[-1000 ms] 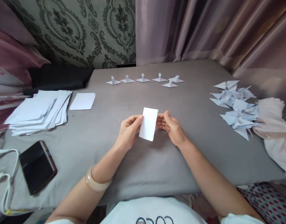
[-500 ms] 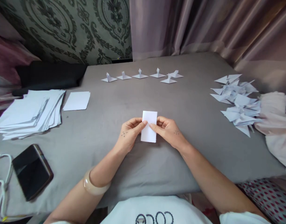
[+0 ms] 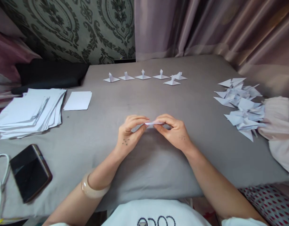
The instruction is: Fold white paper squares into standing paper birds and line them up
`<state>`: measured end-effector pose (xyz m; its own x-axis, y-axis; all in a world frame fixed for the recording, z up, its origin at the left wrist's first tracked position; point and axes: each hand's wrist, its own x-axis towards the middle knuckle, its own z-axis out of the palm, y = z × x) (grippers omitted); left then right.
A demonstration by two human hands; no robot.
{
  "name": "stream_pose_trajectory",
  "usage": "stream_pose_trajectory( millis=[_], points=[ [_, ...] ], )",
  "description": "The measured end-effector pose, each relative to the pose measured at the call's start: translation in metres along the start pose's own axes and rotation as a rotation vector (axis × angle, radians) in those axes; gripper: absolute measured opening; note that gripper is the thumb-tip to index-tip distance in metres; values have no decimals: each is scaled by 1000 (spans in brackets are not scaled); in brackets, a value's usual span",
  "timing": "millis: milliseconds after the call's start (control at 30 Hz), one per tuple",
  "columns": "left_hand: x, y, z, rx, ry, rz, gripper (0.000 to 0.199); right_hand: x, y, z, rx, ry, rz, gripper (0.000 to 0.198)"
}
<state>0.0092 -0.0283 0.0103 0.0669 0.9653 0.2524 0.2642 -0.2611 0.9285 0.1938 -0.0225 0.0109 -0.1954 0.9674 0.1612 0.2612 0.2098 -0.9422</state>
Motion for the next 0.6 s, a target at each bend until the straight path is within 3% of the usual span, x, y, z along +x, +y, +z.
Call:
stream_pose_trajectory(
  millis=[100,200,400,600],
  points=[
    [3,-3,-8,458,20,364,16,0,1,-4,-378,79,-256,19],
    [7,-15,-11,657,-84,537,20,-2,8,-3,-624,49,-329,30],
    [7,-31,-9,741,-333,511,21,-9,20,2,-813,-122,-253,37],
    [3,-34,-7,579,-274,327,15,-7,26,2,-659,-102,-204,22]
  ],
)
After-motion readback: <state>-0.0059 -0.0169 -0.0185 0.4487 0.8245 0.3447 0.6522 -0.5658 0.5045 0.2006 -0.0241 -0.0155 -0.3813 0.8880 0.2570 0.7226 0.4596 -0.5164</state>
